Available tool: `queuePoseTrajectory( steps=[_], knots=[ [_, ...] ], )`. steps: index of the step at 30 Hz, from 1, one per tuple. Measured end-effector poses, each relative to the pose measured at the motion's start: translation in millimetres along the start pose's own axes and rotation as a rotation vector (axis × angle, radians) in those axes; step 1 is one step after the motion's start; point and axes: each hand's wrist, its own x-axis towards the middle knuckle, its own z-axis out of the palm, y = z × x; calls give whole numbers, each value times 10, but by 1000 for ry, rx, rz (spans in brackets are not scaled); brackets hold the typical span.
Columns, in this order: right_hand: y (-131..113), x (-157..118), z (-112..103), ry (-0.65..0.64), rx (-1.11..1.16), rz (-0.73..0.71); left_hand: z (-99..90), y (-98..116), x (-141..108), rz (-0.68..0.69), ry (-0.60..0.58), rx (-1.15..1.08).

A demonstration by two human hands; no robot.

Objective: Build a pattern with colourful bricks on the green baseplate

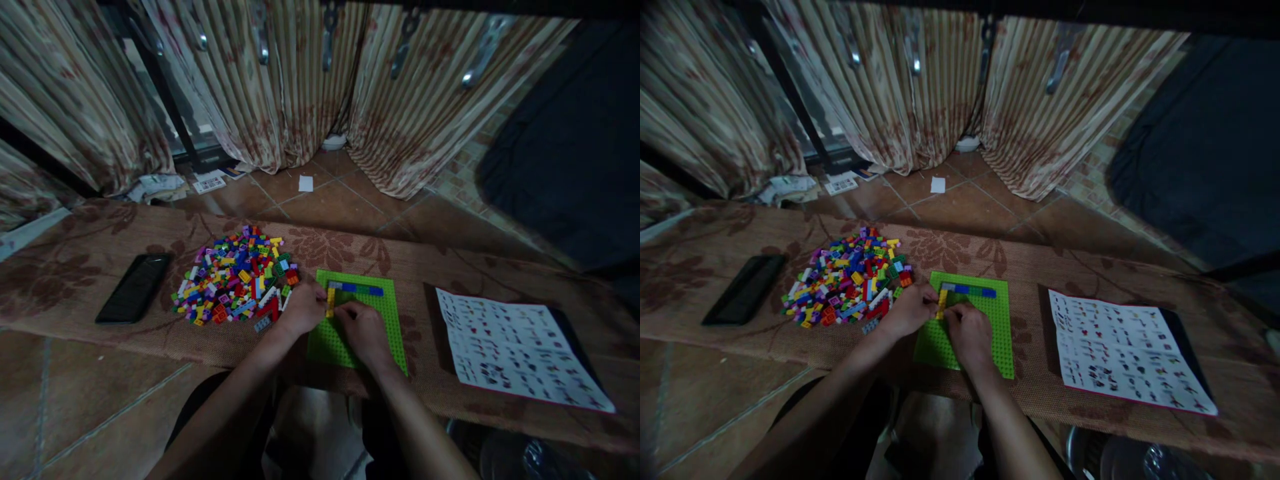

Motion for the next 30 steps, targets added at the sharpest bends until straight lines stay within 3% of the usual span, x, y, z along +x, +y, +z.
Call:
queuePoseTrajectory(
  steps=[5,11,17,22,26,30],
  knots=[
    [33,8,-90,65,-11,-3,-81,61,-21,-10,2,-6],
    [46,0,-197,119,-29,-14,84,115,-52,9,64,131],
    [129,23,-250,166,-65,-4,155,204,-109,-68,76,312],
    [205,194,-256,279,-142,-122,156,224,-119,-65,77,352],
    [221,410,-208,224,-251,-252,148,210,-119,-48,70,315],
    [210,538,-118,156,-325,-241,139,194,-112,-56,44,318]
  ],
)
